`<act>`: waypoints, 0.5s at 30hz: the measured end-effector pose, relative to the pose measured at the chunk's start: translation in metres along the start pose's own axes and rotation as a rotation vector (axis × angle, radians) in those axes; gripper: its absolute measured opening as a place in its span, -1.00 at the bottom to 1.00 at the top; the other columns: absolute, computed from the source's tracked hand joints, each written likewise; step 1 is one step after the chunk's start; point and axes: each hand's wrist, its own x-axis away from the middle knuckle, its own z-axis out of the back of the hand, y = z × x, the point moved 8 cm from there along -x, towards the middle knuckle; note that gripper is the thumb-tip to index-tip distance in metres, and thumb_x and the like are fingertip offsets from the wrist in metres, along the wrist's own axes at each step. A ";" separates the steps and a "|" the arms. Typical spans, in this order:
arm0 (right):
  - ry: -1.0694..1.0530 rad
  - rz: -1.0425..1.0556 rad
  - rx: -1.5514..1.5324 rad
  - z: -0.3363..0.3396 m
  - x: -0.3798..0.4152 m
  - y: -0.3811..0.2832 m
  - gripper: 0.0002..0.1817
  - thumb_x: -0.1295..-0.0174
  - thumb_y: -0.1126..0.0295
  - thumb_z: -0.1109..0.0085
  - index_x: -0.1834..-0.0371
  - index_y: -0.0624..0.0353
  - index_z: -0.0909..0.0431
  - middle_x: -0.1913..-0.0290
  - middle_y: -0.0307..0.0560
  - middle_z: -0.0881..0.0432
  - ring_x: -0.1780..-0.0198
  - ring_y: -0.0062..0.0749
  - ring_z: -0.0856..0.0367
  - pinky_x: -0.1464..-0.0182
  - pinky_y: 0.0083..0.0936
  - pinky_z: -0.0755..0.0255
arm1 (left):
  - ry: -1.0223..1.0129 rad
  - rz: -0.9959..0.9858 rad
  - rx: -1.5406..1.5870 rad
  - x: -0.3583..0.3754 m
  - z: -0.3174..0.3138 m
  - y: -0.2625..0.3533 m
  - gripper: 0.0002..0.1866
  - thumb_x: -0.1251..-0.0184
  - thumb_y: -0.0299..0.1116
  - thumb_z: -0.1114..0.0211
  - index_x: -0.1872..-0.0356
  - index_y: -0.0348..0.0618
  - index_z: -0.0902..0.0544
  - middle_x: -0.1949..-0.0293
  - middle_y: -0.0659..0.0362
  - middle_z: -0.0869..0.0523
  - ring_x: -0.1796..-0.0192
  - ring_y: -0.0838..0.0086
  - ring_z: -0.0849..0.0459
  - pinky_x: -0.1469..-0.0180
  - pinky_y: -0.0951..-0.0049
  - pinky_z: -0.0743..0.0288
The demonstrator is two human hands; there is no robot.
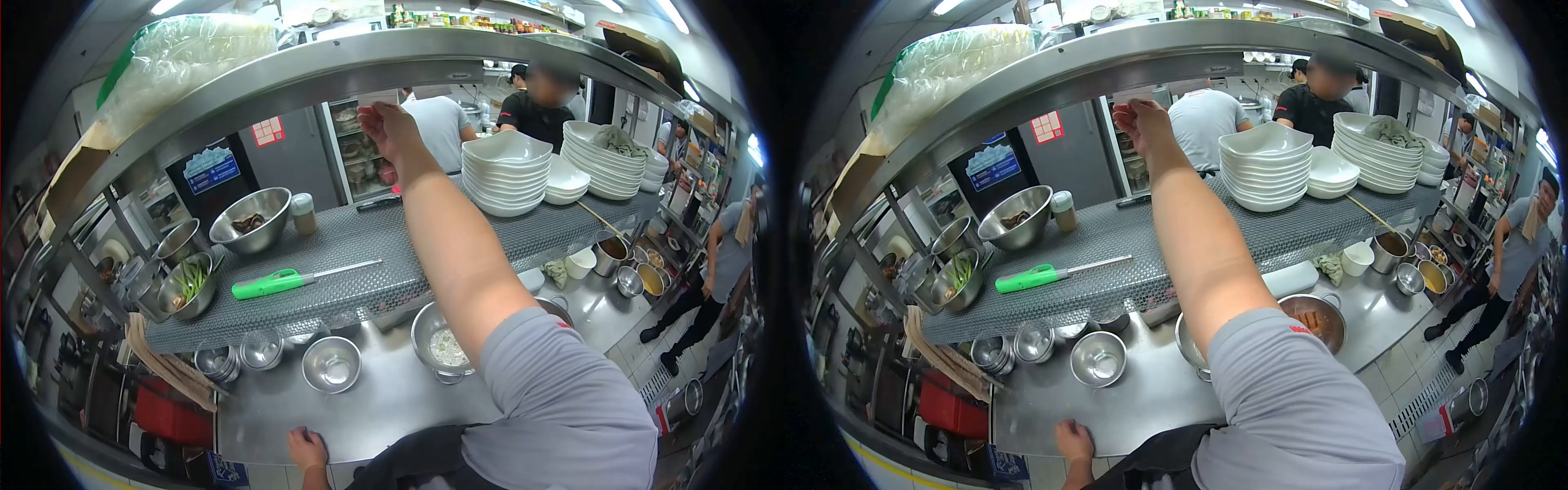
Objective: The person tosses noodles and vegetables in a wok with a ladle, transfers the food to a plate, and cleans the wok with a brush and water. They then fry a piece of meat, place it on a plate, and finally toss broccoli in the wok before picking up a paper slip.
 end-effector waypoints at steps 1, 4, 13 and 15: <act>0.013 0.012 0.009 0.002 -0.001 0.000 -0.92 -0.34 0.43 0.05 0.21 0.19 -0.39 0.30 0.01 -0.63 0.35 -0.33 -0.61 0.22 -0.40 -0.55 | 0.000 -0.002 0.004 0.000 0.000 0.000 -0.78 -0.07 -0.35 -0.19 0.25 -0.19 -0.56 0.24 0.02 -0.54 0.20 0.07 -0.57 0.17 0.13 -0.46; 0.054 0.026 0.034 0.008 0.001 0.001 -0.91 -0.36 0.42 0.08 0.21 0.19 -0.39 0.30 0.01 -0.63 0.36 -0.35 -0.61 0.23 -0.40 -0.55 | 0.001 -0.009 0.009 0.000 0.000 0.001 -0.79 -0.08 -0.36 -0.18 0.25 -0.19 -0.56 0.24 0.02 -0.54 0.21 0.07 -0.57 0.17 0.14 -0.47; 0.093 0.023 0.039 0.023 0.001 0.004 -0.91 -0.36 0.41 0.06 0.19 0.17 -0.39 0.29 -0.01 -0.60 0.35 -0.34 -0.59 0.25 -0.41 -0.51 | 0.013 -0.005 0.012 -0.001 0.000 0.000 -0.80 -0.09 -0.36 -0.18 0.27 -0.20 -0.57 0.25 0.03 -0.54 0.22 0.08 -0.58 0.18 0.16 -0.47; 0.083 0.029 0.022 0.021 -0.006 -0.002 -0.91 -0.36 0.39 0.07 0.22 0.15 -0.39 0.33 -0.05 -0.61 0.37 -0.38 -0.60 0.29 -0.44 -0.49 | 0.013 0.001 0.010 -0.002 0.002 0.002 -0.81 -0.09 -0.36 -0.18 0.27 -0.20 -0.57 0.25 0.03 -0.54 0.22 0.08 -0.58 0.18 0.16 -0.47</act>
